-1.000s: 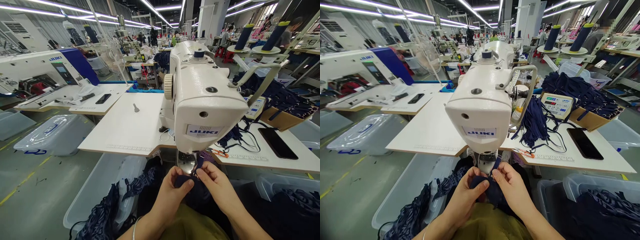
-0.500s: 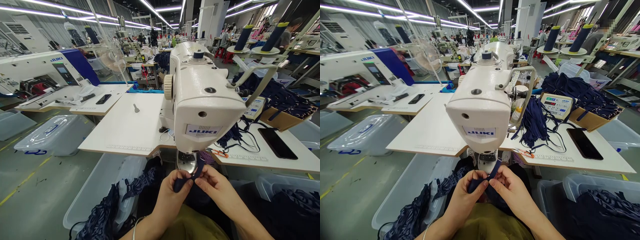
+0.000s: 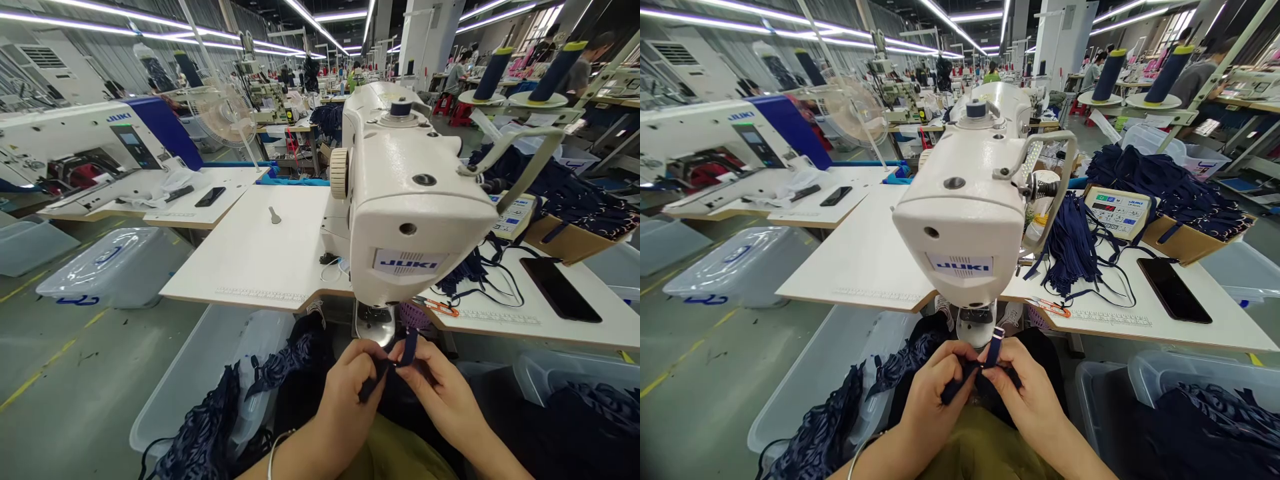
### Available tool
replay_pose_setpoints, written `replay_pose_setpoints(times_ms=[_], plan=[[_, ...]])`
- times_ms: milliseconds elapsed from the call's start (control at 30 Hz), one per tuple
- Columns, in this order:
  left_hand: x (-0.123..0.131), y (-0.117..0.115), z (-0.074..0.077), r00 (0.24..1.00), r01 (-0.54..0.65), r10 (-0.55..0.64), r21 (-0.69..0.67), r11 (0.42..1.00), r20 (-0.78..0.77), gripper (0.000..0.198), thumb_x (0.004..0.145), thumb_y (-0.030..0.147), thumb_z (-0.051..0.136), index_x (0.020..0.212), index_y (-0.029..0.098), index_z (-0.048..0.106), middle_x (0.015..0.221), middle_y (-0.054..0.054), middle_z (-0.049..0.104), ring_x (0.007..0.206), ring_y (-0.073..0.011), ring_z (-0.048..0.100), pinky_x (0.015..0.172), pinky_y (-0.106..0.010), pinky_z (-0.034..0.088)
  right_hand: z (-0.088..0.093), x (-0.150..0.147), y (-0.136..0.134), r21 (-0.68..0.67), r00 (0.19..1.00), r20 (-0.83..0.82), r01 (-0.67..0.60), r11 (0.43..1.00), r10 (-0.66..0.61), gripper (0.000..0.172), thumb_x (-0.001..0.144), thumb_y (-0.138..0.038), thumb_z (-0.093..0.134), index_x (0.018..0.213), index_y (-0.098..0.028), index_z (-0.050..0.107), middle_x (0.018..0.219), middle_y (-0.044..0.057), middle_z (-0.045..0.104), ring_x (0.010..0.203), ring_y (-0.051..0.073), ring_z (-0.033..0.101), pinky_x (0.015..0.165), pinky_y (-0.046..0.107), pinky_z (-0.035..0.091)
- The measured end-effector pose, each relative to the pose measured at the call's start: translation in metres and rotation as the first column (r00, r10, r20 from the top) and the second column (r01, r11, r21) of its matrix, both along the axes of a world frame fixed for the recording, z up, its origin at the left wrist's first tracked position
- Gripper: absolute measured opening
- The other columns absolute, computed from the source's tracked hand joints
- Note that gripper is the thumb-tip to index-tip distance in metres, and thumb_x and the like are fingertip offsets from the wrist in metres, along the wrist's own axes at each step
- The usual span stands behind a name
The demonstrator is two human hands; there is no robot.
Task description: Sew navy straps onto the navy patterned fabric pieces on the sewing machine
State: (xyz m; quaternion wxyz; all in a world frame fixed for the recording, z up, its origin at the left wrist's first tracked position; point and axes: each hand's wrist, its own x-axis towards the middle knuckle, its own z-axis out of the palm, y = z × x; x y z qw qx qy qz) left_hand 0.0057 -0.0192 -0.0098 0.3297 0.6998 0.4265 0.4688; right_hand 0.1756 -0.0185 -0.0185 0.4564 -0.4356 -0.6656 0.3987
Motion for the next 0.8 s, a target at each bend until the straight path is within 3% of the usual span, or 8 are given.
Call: replay_pose_setpoints(times_ms=[167, 400, 567, 667, 733, 800], plan=[[0.002, -0.003, -0.003, 1.0, -0.005, 0.007, 0.082, 0.997, -0.026, 0.03, 0.08, 0.002, 0.054, 0.068, 0.021, 0.034, 0.089, 0.001, 0.061, 0.076, -0.009, 0.061, 0.068, -0.016, 0.047, -0.011, 0.0, -0.002, 0.068, 0.996, -0.085, 0.028, 0.997, -0.023, 0.015, 0.086, -0.013, 0.063, 0.086, -0.028, 0.059, 0.086, -0.002, 0.062, 0.082, 0.013, 0.061, 0.073, 0.021, 0.051], [0.0, -0.003, -0.006, 1.0, -0.004, 0.004, 0.036, 0.999, -0.015, 0.03, 0.078, 0.003, 0.056, 0.067, 0.021, 0.035, 0.094, -0.002, 0.065, 0.081, -0.0124, 0.063, 0.07, -0.02, 0.049, -0.009, 0.0, -0.001, 0.144, 0.996, -0.089, 0.028, 0.989, -0.016, 0.018, 0.086, -0.01, 0.061, 0.083, -0.027, 0.058, 0.082, -0.002, 0.064, 0.079, 0.014, 0.063, 0.069, 0.022, 0.051], [0.002, -0.002, -0.004, 1.0, -0.012, 0.013, -0.074, 0.997, 0.01, 0.026, 0.08, 0.01, 0.058, 0.066, 0.021, 0.039, 0.082, -0.001, 0.065, 0.072, -0.0122, 0.062, 0.065, -0.021, 0.049, 0.001, 0.002, -0.001, -0.034, 0.999, -0.003, 0.05, 0.998, -0.05, 0.008, 0.086, -0.02, 0.062, 0.081, -0.026, 0.059, 0.083, -0.001, 0.065, 0.078, 0.015, 0.062, 0.071, 0.024, 0.051], [0.002, -0.001, -0.005, 0.999, -0.045, 0.043, -0.188, 0.981, -0.015, 0.016, 0.078, 0.012, 0.06, 0.079, 0.022, 0.048, 0.078, 0.002, 0.064, 0.068, -0.0117, 0.061, 0.063, -0.021, 0.05, 0.013, 0.002, 0.006, -0.22, 0.998, 0.059, 0.015, 0.975, -0.002, 0.005, 0.087, -0.029, 0.06, 0.084, -0.025, 0.06, 0.085, 0.0, 0.065, 0.079, 0.017, 0.062, 0.07, 0.026, 0.05], [0.0, 0.001, -0.008, 0.993, -0.106, 0.095, -0.161, 0.981, -0.075, 0.028, 0.078, 0.013, 0.062, 0.102, 0.023, 0.05, 0.082, 0.002, 0.064, 0.072, -0.0128, 0.063, 0.067, -0.023, 0.052, 0.019, 0.001, 0.015, -0.298, 0.995, 0.102, 0.01, 0.955, 0.022, 0.009, 0.088, -0.032, 0.057, 0.088, -0.023, 0.059, 0.086, 0.001, 0.065, 0.081, 0.018, 0.061, 0.071, 0.027, 0.049], [-0.005, 0.003, -0.012, 0.964, -0.224, 0.222, 0.005, 0.975, -0.144, 0.046, 0.08, 0.018, 0.063, 0.121, 0.021, 0.044, 0.094, -0.003, 0.064, 0.082, -0.0157, 0.064, 0.072, -0.027, 0.054, 0.022, -0.001, 0.026, -0.308, 0.986, 0.164, 0.053, 0.95, -0.002, 0.01, 0.088, -0.033, 0.054, 0.09, -0.023, 0.058, 0.087, 0.002, 0.065, 0.083, 0.019, 0.06, 0.073, 0.029, 0.048]])
